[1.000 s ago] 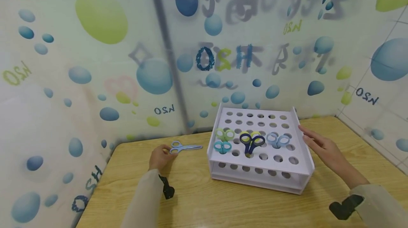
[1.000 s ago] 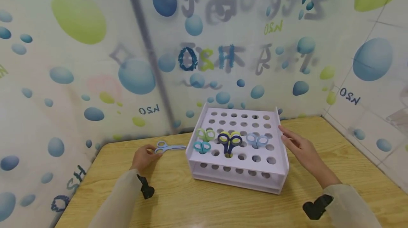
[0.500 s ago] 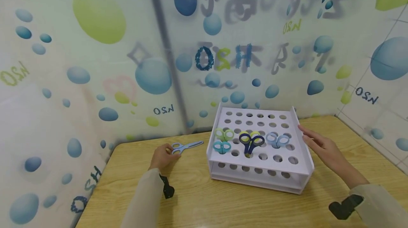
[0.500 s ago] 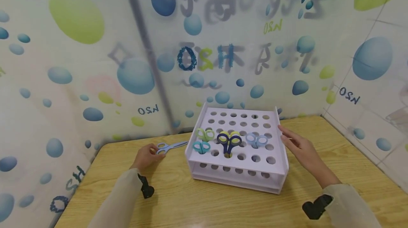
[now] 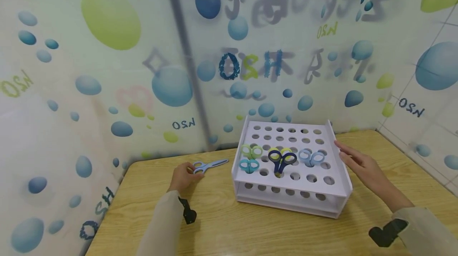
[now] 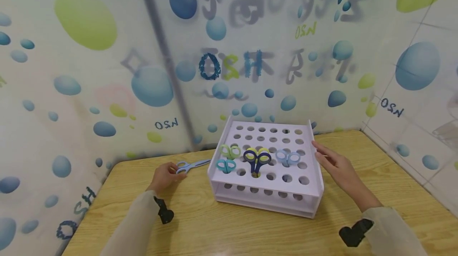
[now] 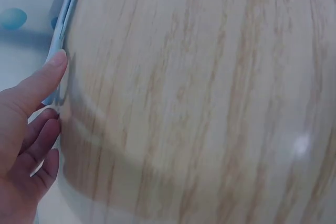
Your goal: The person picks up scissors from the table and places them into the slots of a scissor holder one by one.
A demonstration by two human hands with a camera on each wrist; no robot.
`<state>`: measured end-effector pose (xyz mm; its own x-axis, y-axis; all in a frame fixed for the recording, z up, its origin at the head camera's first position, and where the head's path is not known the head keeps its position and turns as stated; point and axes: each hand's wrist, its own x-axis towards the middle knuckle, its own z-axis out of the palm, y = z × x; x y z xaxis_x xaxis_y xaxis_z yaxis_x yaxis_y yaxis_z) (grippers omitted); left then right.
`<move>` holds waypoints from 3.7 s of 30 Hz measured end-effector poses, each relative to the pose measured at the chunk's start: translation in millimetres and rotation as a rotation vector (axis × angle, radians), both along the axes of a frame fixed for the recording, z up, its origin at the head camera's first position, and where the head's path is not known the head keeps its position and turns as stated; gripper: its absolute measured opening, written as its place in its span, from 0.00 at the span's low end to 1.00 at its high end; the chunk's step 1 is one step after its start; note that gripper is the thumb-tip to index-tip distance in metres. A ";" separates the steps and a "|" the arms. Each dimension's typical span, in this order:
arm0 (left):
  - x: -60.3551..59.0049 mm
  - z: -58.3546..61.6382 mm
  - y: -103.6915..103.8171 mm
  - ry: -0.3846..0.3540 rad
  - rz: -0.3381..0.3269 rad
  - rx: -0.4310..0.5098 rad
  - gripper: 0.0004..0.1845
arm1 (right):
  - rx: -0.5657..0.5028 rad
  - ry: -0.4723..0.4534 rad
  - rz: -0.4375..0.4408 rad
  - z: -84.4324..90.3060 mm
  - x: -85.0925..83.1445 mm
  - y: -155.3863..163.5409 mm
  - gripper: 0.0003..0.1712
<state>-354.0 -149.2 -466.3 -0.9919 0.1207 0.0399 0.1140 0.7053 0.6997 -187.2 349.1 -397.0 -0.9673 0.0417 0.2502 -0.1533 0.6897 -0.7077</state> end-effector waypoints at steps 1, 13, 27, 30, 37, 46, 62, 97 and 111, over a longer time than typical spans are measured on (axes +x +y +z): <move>0.0 0.2 -0.5 -0.004 -0.002 0.010 0.17 | -0.005 0.002 0.002 0.1 0.0 0.0 0.28; 4.4 15.1 -1.0 -0.034 0.022 0.096 0.18 | -0.008 -0.001 0.004 0.5 0.3 -2.0 0.29; 3.1 34.7 4.7 0.090 -0.015 0.170 0.16 | -0.009 0.022 0.008 -1.2 0.6 -1.0 0.28; 4.1 40.5 7.4 0.111 -0.042 0.180 0.16 | -0.015 0.031 0.014 -2.2 0.9 -0.5 0.28; 5.7 53.0 15.0 0.199 -0.155 0.225 0.15 | -0.016 0.025 0.016 -3.2 0.2 1.2 0.28; 12.5 74.8 23.8 0.215 -0.273 0.146 0.15 | -0.019 0.021 0.024 -3.1 -0.2 1.5 0.28; 38.4 128.2 29.7 0.238 -0.496 0.076 0.15 | -0.011 0.003 0.011 0.6 1.1 0.8 0.30; 82.6 222.0 75.5 0.393 -0.799 0.150 0.16 | -0.010 -0.011 0.012 -0.3 1.5 1.8 0.30; 89.7 208.1 131.3 0.325 -0.884 0.281 0.16 | -0.023 -0.006 0.015 -0.3 2.1 0.4 0.30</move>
<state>-264.3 -17.9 -258.2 -0.4846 0.7586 0.4356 0.7372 0.0862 0.6702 -185.1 349.6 -397.3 -0.9694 0.0328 0.2433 -0.1590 0.6711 -0.7241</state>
